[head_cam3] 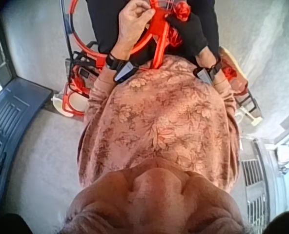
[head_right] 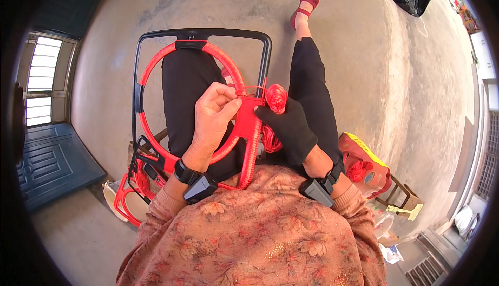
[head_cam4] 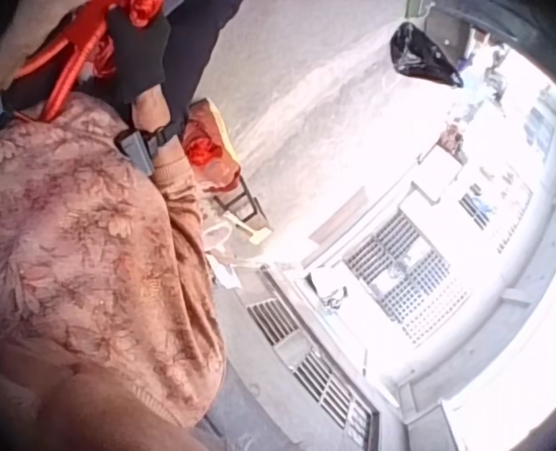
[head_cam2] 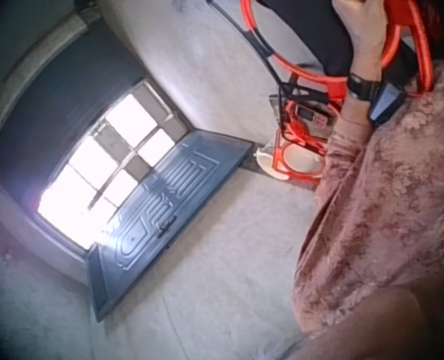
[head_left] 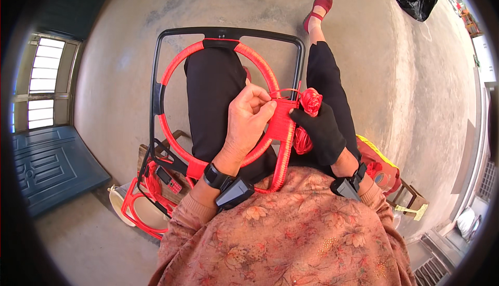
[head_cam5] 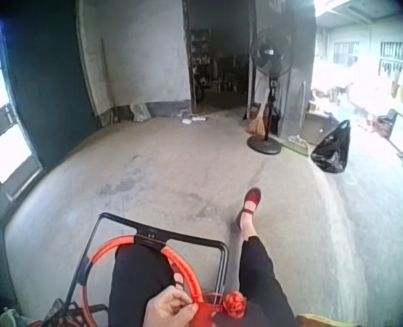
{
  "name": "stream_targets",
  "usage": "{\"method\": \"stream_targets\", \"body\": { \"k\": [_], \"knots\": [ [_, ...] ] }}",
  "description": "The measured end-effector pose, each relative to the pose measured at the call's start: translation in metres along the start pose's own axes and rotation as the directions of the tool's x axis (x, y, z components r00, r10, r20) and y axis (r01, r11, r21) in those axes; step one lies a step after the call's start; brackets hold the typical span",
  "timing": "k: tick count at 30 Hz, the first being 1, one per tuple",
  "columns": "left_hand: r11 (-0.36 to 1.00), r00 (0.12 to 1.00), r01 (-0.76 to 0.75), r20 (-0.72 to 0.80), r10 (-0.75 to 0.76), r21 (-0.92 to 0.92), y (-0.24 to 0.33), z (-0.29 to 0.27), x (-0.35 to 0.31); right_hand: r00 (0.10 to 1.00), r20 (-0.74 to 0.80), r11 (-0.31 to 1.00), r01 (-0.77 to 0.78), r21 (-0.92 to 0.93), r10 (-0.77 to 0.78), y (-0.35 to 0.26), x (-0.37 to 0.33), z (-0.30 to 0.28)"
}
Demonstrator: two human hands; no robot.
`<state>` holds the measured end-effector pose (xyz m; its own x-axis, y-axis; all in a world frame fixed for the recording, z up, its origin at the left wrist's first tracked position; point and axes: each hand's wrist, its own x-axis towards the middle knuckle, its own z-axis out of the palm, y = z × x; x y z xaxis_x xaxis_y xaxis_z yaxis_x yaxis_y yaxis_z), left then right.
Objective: The person is wrapping a red cord around the handle of a metal frame.
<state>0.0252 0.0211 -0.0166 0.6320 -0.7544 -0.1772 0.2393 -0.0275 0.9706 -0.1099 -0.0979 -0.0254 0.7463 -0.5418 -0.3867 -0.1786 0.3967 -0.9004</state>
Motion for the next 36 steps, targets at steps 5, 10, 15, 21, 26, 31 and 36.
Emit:
{"method": "stream_targets", "body": {
  "k": [5, 10, 15, 21, 26, 31, 36],
  "knots": [
    [0.994, 0.999, 0.039, -0.025, -0.037, 0.104, -0.004, 0.001, -0.002, 0.999, 0.006, 0.999, 0.034, -0.029, -0.033, -0.002, 0.002, 0.000],
    [0.987, 0.992, 0.104, -0.063, -0.112, -0.125, 0.006, 0.010, -0.005, 0.996, 0.048, 0.993, -0.072, -0.094, 0.077, -0.006, 0.004, -0.007],
    [0.941, 0.985, 0.172, 0.042, -0.167, -0.291, 0.000, 0.005, -0.005, 0.997, 0.058, 0.998, -0.051, 0.043, 0.049, -0.009, 0.004, -0.015],
    [0.919, 0.978, 0.205, 0.049, -0.201, -0.337, -0.007, 0.004, -0.003, 1.000, 0.009, 0.997, -0.025, 0.070, 0.025, -0.009, 0.007, -0.028],
    [0.924, 0.978, 0.204, 0.035, -0.204, -0.323, -0.007, 0.000, -0.003, 0.999, -0.038, 0.993, 0.032, 0.113, -0.028, -0.028, 0.010, -0.015],
    [0.911, 0.977, 0.210, 0.032, -0.212, -0.354, 0.001, 0.006, -0.005, 1.000, 0.012, 1.000, 0.003, -0.031, -0.003, -0.028, 0.016, -0.018],
    [0.909, 0.981, 0.190, 0.048, -0.186, -0.371, 0.000, 0.005, -0.006, 0.922, 0.001, 0.858, 0.360, -0.365, -0.386, -0.024, 0.008, -0.017]
  ]
}}
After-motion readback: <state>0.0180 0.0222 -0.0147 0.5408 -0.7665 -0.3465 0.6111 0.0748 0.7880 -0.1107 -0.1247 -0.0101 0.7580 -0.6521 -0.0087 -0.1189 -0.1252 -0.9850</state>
